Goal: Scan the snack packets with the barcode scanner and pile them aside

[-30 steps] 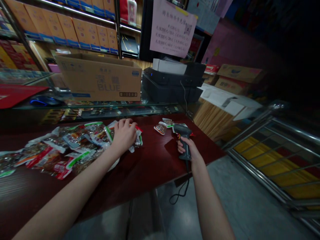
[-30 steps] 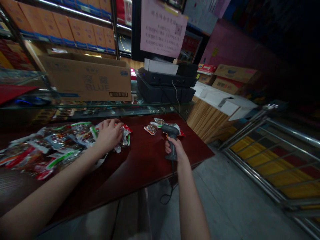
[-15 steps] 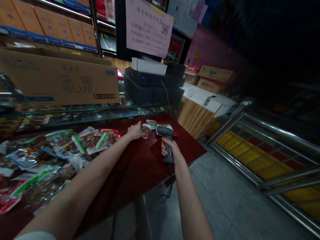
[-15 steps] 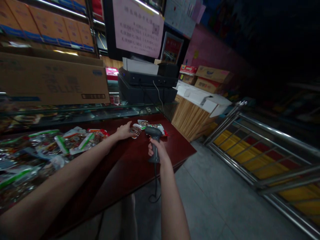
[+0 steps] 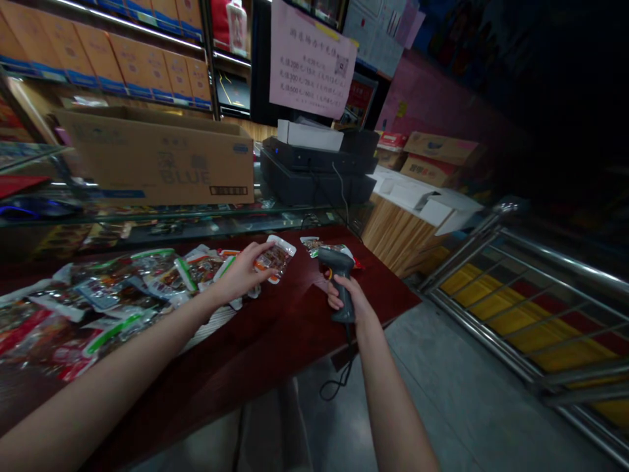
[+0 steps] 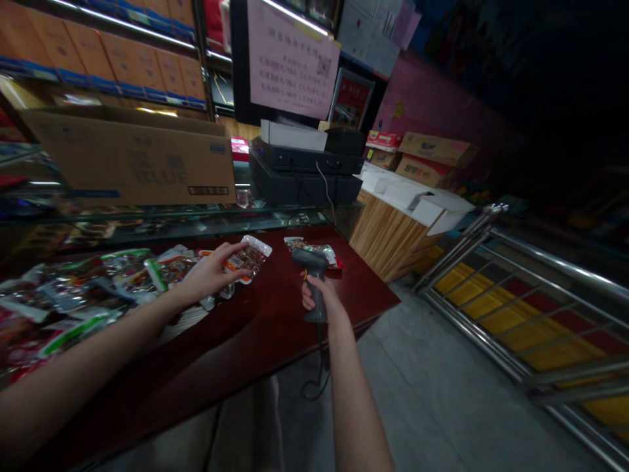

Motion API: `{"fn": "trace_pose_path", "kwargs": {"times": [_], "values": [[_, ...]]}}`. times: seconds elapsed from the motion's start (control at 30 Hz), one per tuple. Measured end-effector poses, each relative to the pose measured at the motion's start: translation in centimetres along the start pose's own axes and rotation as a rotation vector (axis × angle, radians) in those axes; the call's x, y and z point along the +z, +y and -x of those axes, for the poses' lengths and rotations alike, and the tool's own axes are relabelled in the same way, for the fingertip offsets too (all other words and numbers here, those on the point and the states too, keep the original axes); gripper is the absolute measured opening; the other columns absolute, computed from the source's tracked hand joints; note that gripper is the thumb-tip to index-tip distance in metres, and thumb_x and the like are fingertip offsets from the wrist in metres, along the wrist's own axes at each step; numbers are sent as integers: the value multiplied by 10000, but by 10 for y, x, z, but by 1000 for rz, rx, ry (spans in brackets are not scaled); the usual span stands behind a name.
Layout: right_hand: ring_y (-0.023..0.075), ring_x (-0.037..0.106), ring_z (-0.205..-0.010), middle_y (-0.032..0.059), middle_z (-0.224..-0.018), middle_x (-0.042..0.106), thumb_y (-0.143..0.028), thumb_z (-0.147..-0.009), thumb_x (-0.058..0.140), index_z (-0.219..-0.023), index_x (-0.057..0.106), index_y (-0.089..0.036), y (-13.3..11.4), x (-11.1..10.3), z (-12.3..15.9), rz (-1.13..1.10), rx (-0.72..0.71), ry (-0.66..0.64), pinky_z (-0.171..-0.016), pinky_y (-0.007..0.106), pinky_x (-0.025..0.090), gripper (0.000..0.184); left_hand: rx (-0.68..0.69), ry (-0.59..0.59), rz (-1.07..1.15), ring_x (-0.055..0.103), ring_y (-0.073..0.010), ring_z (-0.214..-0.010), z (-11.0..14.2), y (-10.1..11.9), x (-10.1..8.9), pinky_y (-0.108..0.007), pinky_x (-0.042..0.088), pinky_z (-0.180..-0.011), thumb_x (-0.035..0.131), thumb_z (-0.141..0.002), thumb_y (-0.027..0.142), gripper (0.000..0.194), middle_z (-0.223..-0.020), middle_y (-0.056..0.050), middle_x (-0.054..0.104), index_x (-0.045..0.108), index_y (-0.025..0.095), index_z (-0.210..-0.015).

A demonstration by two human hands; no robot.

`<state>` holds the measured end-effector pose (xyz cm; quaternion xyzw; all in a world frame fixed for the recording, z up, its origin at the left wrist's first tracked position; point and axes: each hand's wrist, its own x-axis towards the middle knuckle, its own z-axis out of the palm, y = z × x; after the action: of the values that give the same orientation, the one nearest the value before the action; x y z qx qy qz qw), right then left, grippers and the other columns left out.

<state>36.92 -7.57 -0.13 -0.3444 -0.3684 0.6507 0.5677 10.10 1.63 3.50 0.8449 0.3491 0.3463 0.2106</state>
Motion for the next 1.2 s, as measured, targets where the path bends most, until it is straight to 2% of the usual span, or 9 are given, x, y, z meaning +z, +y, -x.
{"fn": "trace_pose_path", "kwargs": {"times": [0.13,0.3,0.43,0.67,0.83,0.97,1.1,1.2], "values": [[39,322,-285,-96,-493,480,-375,-762,662,-956,530,-183,13,38,4,-34,35,-111,-326,183,271,303,-50,61,-50,557,-217,-1021,28,-1,-20,-382,436,-961,612,-792,371,589,-1070,-69,554,482,174,-1332],[49,355,-292,-86,-487,500,-393,-740,689,-947,536,-169,31,96,1,28,146,-222,-324,191,294,341,-49,139,-84,553,-229,-1031,40,-10,-27,-390,440,-960,634,-782,355,597,-1065,-69,558,475,180,-1330],[51,358,-293,-88,-476,499,-407,-709,715,-922,531,-165,36,115,-3,67,197,-214,-321,190,295,371,-28,145,-84,530,-235,-1117,46,-17,-25,-407,408,-1015,613,-799,316,590,-1170,-92,547,450,183,-1350],[47,346,-289,-92,-473,491,-396,-715,700,-922,536,-162,43,115,0,88,210,-169,-323,190,292,354,-99,138,-18,527,-250,-1166,49,-28,-17,-431,389,-1051,624,-771,316,614,-1221,-116,549,457,164,-1342],[52,368,-291,-85,-470,490,-372,-705,712,-839,522,-171,48,120,1,108,196,-142,-319,191,301,307,-189,104,27,521,-272,-1191,46,-28,-16,-431,393,-1050,705,-671,300,709,-1267,-102,548,459,210,-1329],[53,376,-296,-89,-473,490,-372,-708,707,-853,530,-174,46,118,-1,141,187,-153,-328,189,313,303,-128,109,-11,519,-253,-1181,48,-25,-17,-426,383,-1058,621,-753,322,619,-1239,-107,536,447,186,-1331],[82,457,-347,-58,-497,545,-380,-730,677,-908,580,-172,22,90,-10,268,53,-58,-369,201,343,291,-98,139,-105,512,-243,-1172,51,-22,-16,-415,378,-1062,532,-817,317,528,-1221,-116,507,443,164,-1315],[134,577,-516,15,-589,653,-363,-726,665,-878,652,-155,-13,49,-25,388,-112,145,-465,230,428,258,-112,134,-185,527,-250,-1138,52,-19,-15,-413,390,-1051,485,-846,318,465,-1188,-119,501,461,155,-1281]]}}
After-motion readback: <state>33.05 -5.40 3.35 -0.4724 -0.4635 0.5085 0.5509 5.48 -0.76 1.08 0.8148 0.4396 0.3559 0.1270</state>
